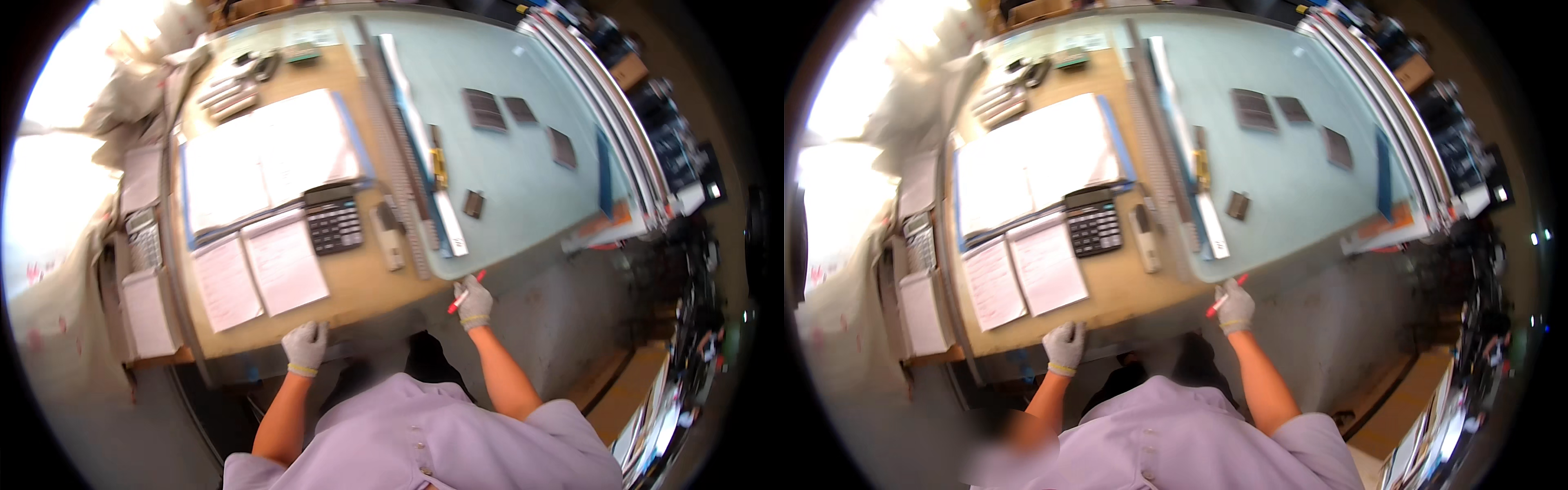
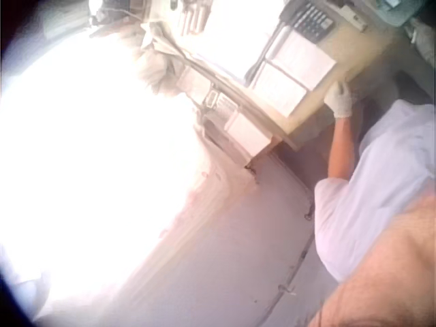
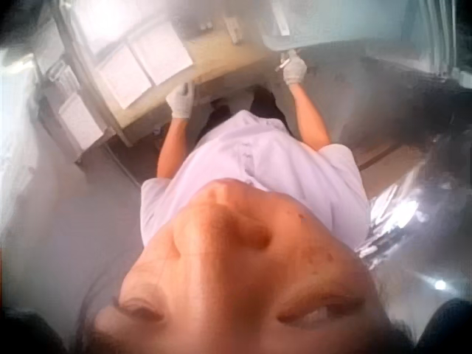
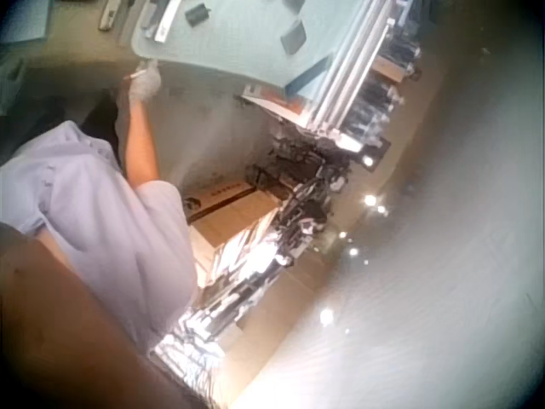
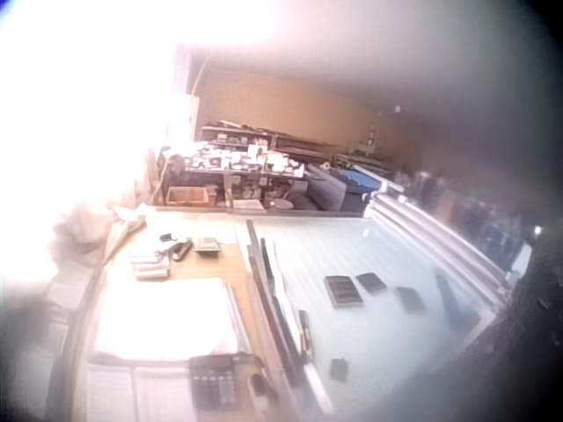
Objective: The person measures and marks several rectangular tiles on a workbench using a metal ruler and a red marker. They handle the tiles one by one, aligning the ruler and drawing lines on the surfaces. The person also briefly writes on a notepad and flips through a binder during the process.
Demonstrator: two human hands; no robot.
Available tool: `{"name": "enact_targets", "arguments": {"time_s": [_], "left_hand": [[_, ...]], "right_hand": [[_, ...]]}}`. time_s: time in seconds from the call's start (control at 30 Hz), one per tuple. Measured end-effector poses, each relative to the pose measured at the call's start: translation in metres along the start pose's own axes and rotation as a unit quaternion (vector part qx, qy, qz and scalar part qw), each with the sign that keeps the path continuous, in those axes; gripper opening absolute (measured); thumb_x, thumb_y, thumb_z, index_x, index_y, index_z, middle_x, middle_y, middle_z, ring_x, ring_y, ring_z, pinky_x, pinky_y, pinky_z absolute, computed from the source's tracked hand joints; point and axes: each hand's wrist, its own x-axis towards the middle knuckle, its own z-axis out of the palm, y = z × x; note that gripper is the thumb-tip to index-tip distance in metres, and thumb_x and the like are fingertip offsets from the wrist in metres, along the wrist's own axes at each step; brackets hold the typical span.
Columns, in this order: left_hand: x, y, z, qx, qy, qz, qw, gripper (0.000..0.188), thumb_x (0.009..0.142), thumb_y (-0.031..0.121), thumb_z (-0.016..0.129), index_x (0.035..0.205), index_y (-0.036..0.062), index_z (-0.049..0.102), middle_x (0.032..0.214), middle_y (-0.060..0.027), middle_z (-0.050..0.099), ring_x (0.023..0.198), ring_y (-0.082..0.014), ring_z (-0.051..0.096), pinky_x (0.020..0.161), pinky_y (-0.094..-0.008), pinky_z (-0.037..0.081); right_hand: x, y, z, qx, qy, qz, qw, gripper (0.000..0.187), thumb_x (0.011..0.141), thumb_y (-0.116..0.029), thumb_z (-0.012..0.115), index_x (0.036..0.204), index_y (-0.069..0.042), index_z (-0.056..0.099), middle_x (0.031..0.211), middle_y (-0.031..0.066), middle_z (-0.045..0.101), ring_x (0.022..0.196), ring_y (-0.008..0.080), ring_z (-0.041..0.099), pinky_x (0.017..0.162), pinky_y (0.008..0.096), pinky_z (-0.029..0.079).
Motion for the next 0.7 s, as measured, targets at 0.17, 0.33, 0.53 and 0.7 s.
{"name": "enact_targets", "arguments": {"time_s": [0.17,0.33,0.53,0.7], "left_hand": [[-0.002,0.031,0.032,0.075,0.029,0.021,0.997,0.039,0.091,0.026,0.077,0.066,0.0109,0.051,0.060,-0.0112,0.054,0.057,-0.0340,0.057,0.055,-0.0460,0.044],[-0.007,0.081,0.073,0.109,0.069,-0.041,0.991,0.040,0.091,0.025,0.077,0.065,0.0096,0.051,0.061,-0.0133,0.053,0.058,-0.0356,0.057,0.056,-0.0468,0.044],[0.009,0.161,0.138,0.117,0.070,-0.110,0.984,0.042,0.093,0.025,0.076,0.065,0.0080,0.050,0.063,-0.0149,0.053,0.059,-0.0366,0.057,0.056,-0.0476,0.044],[0.028,0.212,0.179,0.150,0.078,-0.149,0.974,0.043,0.096,0.029,0.072,0.066,0.0074,0.051,0.064,-0.0155,0.054,0.060,-0.0383,0.057,0.057,-0.0488,0.044]], "right_hand": [[0.037,0.068,0.004,-0.090,0.028,-0.021,0.995,0.026,0.088,-0.030,0.076,0.083,-0.011,0.058,0.074,0.0140,0.067,0.073,0.0381,0.069,0.064,0.0504,0.054],[0.098,0.127,-0.017,-0.078,0.058,-0.083,0.992,0.026,0.086,-0.029,0.075,0.080,-0.012,0.057,0.069,0.0127,0.064,0.068,0.0355,0.067,0.060,0.0484,0.053],[0.171,0.211,-0.025,-0.046,0.054,-0.119,0.990,0.028,0.087,-0.030,0.075,0.078,-0.012,0.055,0.068,0.0123,0.062,0.063,0.0358,0.065,0.056,0.0493,0.052],[0.217,0.236,-0.046,-0.039,0.018,-0.147,0.988,0.026,0.089,-0.029,0.073,0.080,-0.012,0.055,0.069,0.0118,0.062,0.064,0.0360,0.065,0.057,0.0486,0.053]]}}
